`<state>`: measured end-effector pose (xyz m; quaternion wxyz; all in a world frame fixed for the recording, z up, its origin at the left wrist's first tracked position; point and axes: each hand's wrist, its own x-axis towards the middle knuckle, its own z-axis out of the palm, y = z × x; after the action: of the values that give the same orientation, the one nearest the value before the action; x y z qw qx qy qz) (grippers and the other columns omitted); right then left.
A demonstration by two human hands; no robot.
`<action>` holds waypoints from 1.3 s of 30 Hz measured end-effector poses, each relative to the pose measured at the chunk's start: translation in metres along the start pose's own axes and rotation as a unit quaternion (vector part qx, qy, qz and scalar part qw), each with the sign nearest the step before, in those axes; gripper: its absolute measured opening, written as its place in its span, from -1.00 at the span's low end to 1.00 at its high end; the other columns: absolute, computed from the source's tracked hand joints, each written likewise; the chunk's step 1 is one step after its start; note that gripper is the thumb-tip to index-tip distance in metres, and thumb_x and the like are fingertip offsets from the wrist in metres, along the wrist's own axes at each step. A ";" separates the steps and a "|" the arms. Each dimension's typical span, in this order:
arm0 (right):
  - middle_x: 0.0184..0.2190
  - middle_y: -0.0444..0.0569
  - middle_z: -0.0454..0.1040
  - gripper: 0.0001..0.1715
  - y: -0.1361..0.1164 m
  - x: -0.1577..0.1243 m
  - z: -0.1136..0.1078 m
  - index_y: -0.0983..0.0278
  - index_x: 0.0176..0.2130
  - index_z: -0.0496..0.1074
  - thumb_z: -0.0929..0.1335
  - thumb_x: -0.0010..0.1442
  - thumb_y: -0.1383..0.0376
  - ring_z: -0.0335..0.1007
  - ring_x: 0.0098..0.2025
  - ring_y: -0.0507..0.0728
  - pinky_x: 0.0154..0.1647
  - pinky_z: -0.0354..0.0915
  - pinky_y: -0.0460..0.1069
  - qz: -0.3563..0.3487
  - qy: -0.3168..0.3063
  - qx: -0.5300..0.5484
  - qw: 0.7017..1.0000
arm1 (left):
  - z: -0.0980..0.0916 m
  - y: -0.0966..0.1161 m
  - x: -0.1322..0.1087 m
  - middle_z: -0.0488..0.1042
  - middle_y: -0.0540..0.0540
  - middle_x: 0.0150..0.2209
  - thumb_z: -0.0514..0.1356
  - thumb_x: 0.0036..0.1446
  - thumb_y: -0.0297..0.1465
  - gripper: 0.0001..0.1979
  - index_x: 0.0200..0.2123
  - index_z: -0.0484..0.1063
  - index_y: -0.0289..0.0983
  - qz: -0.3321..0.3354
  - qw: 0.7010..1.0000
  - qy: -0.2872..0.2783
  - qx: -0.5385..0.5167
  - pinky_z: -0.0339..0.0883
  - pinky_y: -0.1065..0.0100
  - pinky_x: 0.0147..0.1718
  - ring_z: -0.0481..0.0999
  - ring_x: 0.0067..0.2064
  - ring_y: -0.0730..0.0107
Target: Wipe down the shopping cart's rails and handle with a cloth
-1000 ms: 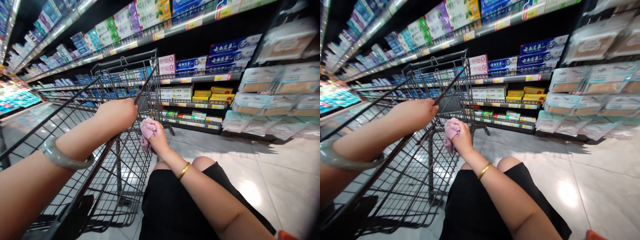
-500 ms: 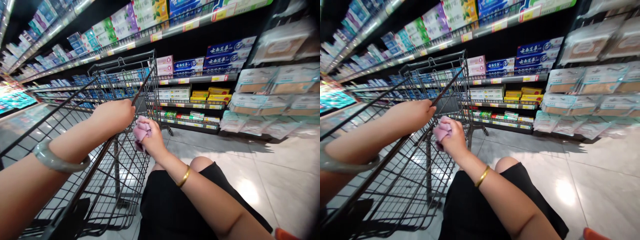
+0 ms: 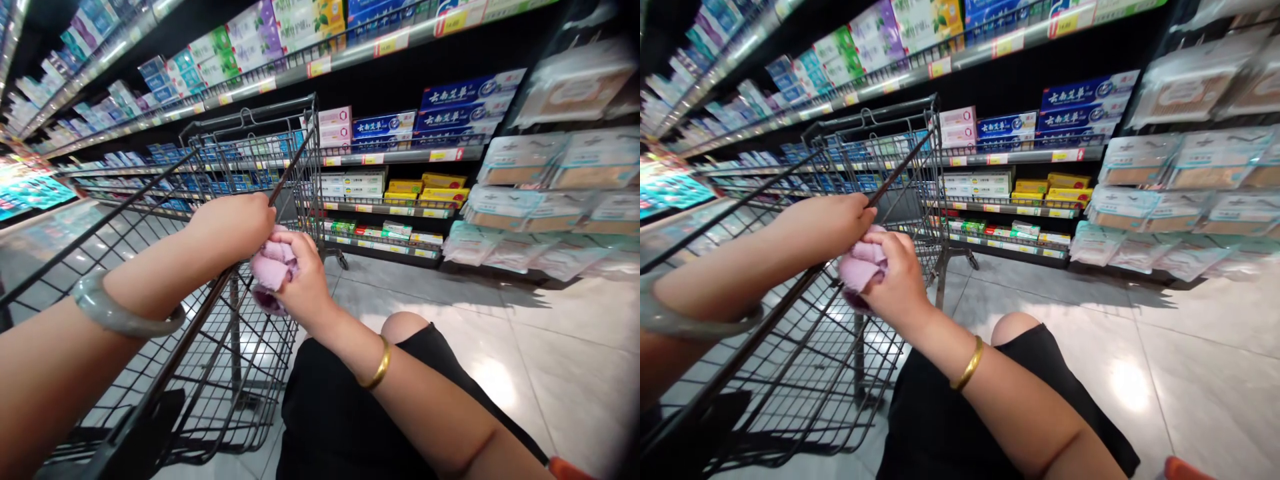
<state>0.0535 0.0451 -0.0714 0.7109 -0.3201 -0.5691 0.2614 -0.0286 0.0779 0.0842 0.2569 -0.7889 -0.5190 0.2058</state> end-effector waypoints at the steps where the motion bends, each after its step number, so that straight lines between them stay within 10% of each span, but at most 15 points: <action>1: 0.02 -0.07 0.49 -0.53 -0.001 0.001 -0.001 0.07 -0.01 0.42 0.50 0.08 0.27 0.45 0.08 0.17 0.16 0.41 0.15 -0.013 -0.005 0.001 1.000 | 0.000 0.000 0.000 0.51 -0.43 -0.01 -0.24 0.37 -0.34 -0.43 0.02 0.52 -0.43 0.002 1.000 0.001 0.002 0.41 0.02 -0.03 0.56 0.03 -0.14; 7: 0.00 -0.01 0.50 -0.63 0.035 -0.001 -0.004 0.15 -0.07 0.43 0.47 0.09 0.29 0.45 0.04 0.18 0.14 0.40 0.16 0.096 0.021 -0.031 0.995 | 0.006 -0.001 0.004 0.56 -0.39 -0.11 -0.21 0.41 -0.21 -0.42 0.02 0.51 -0.42 -0.097 0.993 0.018 -0.068 0.42 0.04 -0.04 0.59 0.00 -0.13; 14: -0.03 -0.06 0.49 -0.59 0.006 0.003 -0.002 0.12 -0.03 0.42 0.47 0.11 0.26 0.42 0.05 0.16 0.14 0.39 0.13 -0.060 -0.009 0.000 0.998 | 0.006 -0.002 0.002 0.54 -0.36 -0.05 -0.21 0.41 -0.28 -0.45 0.00 0.52 -0.42 -0.039 0.998 0.030 -0.026 0.42 0.10 0.00 0.58 0.02 -0.04; 21: -0.01 -0.05 0.51 -0.60 0.042 0.000 -0.003 0.13 -0.05 0.41 0.47 0.10 0.25 0.45 -0.01 0.15 0.09 0.41 0.14 0.125 0.025 0.010 0.992 | 0.013 -0.003 0.007 0.57 -0.35 -0.13 -0.19 0.40 -0.19 -0.43 0.00 0.51 -0.41 -0.102 0.992 0.036 -0.065 0.44 0.04 -0.06 0.60 -0.01 -0.13; 26: -0.03 -0.07 0.48 -0.56 0.006 0.007 -0.005 0.12 -0.03 0.42 0.49 0.08 0.27 0.43 0.01 0.15 0.10 0.41 0.12 -0.013 0.004 0.019 1.000 | 0.013 -0.004 0.006 0.54 -0.36 -0.07 -0.21 0.41 -0.26 -0.44 -0.01 0.52 -0.41 -0.038 0.998 0.036 -0.027 0.42 0.05 -0.02 0.59 0.01 -0.09; 32: -0.01 -0.03 0.50 -0.59 0.020 0.007 -0.004 0.14 -0.03 0.39 0.47 0.12 0.25 0.45 -0.01 0.15 0.07 0.44 0.14 0.091 0.026 0.036 0.995 | 0.011 -0.003 0.006 0.56 -0.36 -0.10 -0.19 0.41 -0.19 -0.42 0.00 0.52 -0.41 -0.105 0.991 0.028 -0.073 0.42 0.08 -0.02 0.59 0.01 -0.07; 39: -0.03 -0.05 0.46 -0.58 0.011 0.007 -0.006 0.11 -0.03 0.43 0.49 0.10 0.26 0.43 0.03 0.15 0.11 0.41 0.12 -0.019 0.015 0.009 1.000 | 0.008 -0.003 0.005 0.54 -0.40 -0.06 -0.21 0.40 -0.29 -0.45 0.00 0.52 -0.43 -0.038 0.999 0.022 -0.033 0.42 0.09 -0.03 0.59 0.00 -0.07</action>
<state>0.0610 0.0566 -0.0758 0.7270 -0.3071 -0.5618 0.2483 -0.0337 0.0855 0.0795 0.2497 -0.7811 -0.5489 0.1617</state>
